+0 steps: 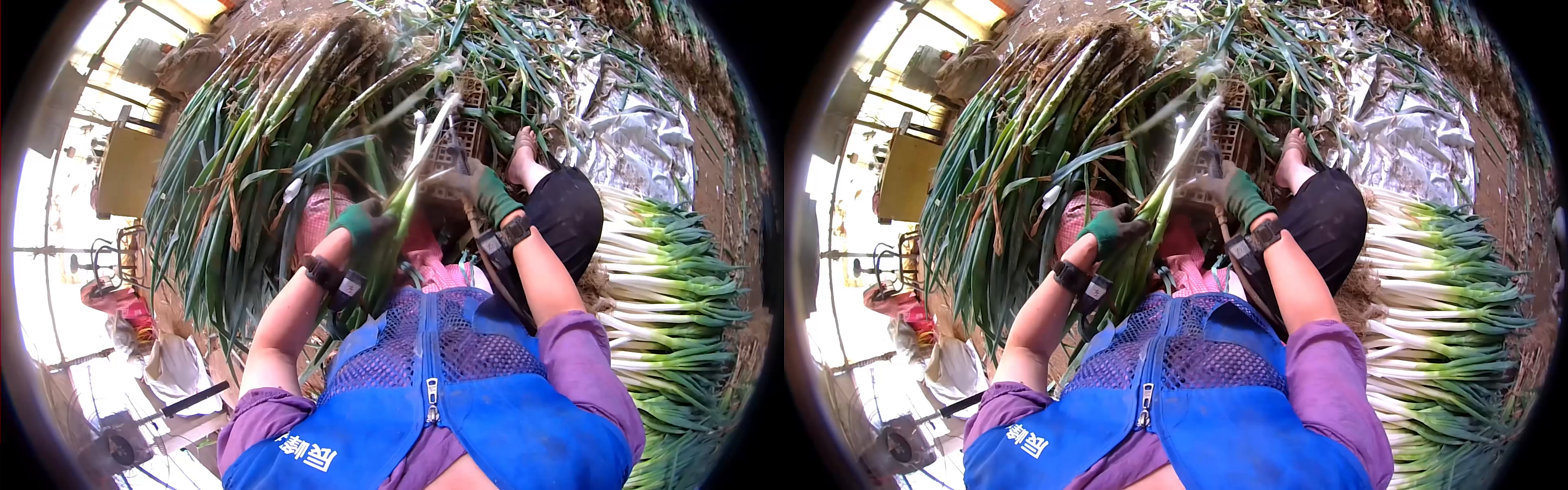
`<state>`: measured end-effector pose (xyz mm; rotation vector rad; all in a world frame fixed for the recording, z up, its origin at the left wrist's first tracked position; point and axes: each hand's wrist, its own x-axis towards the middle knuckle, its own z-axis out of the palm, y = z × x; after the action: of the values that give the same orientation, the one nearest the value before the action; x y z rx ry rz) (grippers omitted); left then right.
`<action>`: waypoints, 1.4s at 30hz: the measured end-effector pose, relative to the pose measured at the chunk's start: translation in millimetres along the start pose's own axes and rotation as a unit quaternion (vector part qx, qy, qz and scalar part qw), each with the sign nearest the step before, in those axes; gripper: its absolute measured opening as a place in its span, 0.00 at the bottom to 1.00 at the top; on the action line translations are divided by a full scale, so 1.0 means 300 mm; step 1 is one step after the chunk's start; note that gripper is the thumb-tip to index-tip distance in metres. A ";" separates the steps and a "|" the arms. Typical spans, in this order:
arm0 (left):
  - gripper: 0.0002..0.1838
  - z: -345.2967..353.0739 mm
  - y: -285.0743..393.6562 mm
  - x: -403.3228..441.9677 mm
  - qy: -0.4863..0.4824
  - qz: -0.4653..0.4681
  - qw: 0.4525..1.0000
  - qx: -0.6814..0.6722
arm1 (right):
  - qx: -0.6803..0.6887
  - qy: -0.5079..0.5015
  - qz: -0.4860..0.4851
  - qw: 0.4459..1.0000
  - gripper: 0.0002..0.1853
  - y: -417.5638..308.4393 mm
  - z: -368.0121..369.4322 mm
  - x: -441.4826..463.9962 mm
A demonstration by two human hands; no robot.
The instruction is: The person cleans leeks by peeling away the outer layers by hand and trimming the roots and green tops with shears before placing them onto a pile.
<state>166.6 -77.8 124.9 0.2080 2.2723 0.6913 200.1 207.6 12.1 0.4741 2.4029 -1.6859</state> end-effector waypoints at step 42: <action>0.21 -0.648 -0.042 0.289 0.398 0.092 0.840 0.358 | -0.059 -0.042 0.099 0.992 0.50 0.016 0.062 -0.319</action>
<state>-30.3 -139.7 178.2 0.5841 3.2807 -0.0821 290.5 176.3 31.5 0.5888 2.2955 -1.4437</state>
